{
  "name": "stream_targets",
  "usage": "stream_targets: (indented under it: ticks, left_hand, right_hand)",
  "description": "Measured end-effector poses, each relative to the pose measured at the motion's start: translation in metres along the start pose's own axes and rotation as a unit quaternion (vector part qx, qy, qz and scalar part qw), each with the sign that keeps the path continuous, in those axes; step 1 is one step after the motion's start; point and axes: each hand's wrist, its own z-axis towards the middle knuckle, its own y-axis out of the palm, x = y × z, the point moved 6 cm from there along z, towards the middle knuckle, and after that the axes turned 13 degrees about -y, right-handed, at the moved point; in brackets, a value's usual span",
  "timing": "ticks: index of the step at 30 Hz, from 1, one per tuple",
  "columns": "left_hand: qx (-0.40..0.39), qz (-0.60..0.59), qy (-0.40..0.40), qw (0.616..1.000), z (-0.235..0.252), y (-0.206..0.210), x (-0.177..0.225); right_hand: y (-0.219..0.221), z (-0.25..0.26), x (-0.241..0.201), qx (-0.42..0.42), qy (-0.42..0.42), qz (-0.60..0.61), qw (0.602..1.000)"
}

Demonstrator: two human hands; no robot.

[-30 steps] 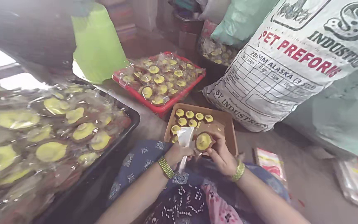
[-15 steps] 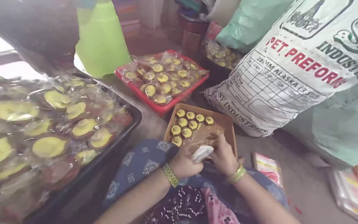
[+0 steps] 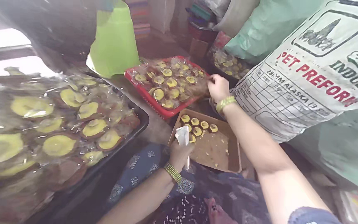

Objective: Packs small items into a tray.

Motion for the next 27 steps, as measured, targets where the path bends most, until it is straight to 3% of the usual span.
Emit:
stream_targets:
  ticks: [4, 7, 10, 14, 16, 19, 23, 27]
  left_hand:
    - [-0.008, 0.019, -0.001, 1.000, 0.007, 0.000, -0.003]
    - [-0.008, -0.002, -0.012, 1.000, 0.007, -0.005, 0.001]
    - [-0.012, -0.035, -0.024, 0.999, 0.005, -0.006, -0.001]
    - [-0.036, -0.033, -0.039, 0.998, 0.003, 0.000, -0.003]
    - [-0.047, -0.031, -0.048, 0.997, 0.003, 0.003, -0.005]
    - [-0.040, -0.024, -0.054, 0.997, 0.007, 0.006, -0.007]
    - [-0.023, -0.001, -0.065, 0.998, 0.008, 0.010, -0.007]
    - [-0.017, 0.015, -0.078, 0.997, 0.011, 0.012, -0.010]
  right_hand:
    - [0.005, 0.060, -0.001, 0.081, 0.065, 0.062, 0.993]
    - [0.024, 0.054, 0.004, 0.047, 0.058, 0.075, 0.994]
    - [0.042, 0.015, 0.035, -0.054, 0.065, 0.000, 0.996]
    - [0.063, -0.055, 0.130, -0.179, 0.186, -0.042, 0.965]
    - [0.068, -0.094, 0.170, -0.212, 0.250, -0.063, 0.943]
    - [0.092, -0.147, 0.218, -0.229, 0.278, -0.084, 0.929]
    - [0.137, -0.184, 0.231, -0.261, 0.238, -0.015, 0.936]
    - [0.167, -0.204, 0.227, -0.307, 0.214, -0.071, 0.925]
